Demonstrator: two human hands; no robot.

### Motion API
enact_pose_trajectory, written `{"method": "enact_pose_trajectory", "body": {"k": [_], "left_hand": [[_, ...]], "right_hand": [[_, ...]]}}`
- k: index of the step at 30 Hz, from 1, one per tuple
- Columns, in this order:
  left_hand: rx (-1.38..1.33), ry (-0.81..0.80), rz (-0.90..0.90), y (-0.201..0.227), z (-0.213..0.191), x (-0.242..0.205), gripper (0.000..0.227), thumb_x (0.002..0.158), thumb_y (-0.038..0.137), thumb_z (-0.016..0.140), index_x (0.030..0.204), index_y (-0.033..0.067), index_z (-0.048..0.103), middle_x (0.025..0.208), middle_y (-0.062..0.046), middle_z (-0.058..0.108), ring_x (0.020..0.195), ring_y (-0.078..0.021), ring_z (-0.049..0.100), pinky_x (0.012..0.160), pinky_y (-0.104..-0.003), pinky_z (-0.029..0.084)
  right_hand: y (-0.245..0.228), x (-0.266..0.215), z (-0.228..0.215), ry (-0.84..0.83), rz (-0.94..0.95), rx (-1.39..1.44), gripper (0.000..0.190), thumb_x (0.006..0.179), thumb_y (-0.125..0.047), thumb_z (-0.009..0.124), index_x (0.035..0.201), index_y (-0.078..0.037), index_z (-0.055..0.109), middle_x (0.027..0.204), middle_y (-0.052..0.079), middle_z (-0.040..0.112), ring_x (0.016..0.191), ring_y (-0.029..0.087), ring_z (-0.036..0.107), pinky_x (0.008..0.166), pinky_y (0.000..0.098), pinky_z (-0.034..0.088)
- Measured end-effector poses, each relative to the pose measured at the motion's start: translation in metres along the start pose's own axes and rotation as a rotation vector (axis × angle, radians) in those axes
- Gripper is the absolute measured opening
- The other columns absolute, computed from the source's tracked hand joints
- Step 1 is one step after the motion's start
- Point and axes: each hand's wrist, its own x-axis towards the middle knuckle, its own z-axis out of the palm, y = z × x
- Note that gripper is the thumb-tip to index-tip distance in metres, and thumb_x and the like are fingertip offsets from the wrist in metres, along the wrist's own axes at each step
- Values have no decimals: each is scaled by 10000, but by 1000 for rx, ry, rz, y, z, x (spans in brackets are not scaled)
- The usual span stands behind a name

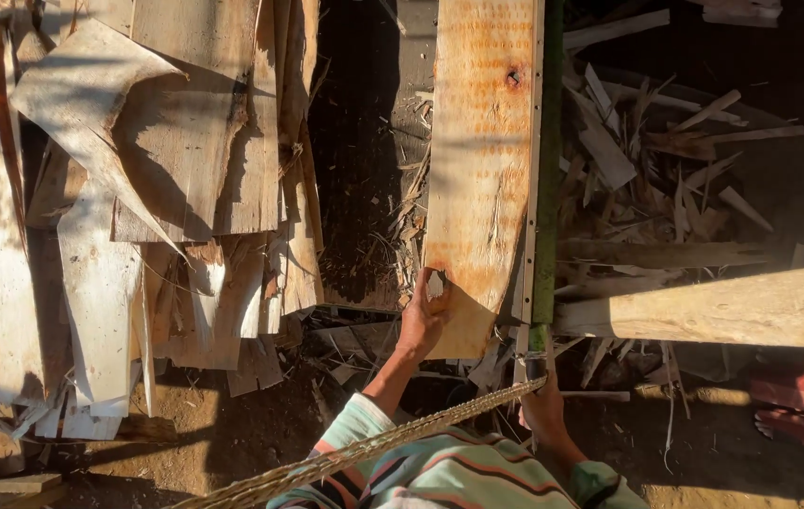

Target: The person is sorting through and organizing various large scraps and thin layers of wood in a woodworking shop.

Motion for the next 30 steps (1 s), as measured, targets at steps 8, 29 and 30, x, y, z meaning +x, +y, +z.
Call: {"method": "enact_pose_trajectory", "body": {"k": [8, 29, 30], "left_hand": [[-452, -125, 240, -38, -16, 54, 1097, 771, -296, 455, 1638, 237, 49, 1701, -29, 30, 1449, -295, 441, 1082, -407, 538], [-611, -566, -107, 5, -49, 14, 770, 1020, 642, 539, 1450, 4, 522, 1260, -170, 591, 1124, -295, 605, 966, -445, 517], [-576, -574, -138, 21, -51, 22, 881, 998, 689, 512, 1457, -62, 488, 1428, -219, 627, 1245, -297, 632, 1011, -421, 514]], "right_hand": [[-43, -53, -58, -15, -126, -133, 293, 917, -123, 628, 1173, 11, 582, 638, 157, 609, 413, 227, 546, 397, 404, 475], [21, -29, 16, -363, 154, 623, 481, 925, -246, 719, 1247, 0, 460, 1110, 220, 609, 1004, 379, 643, 883, 529, 537], [23, -15, 21, -374, 72, 571, 518, 913, -182, 774, 1257, 54, 466, 1052, 206, 593, 935, 363, 640, 842, 510, 530]]}}
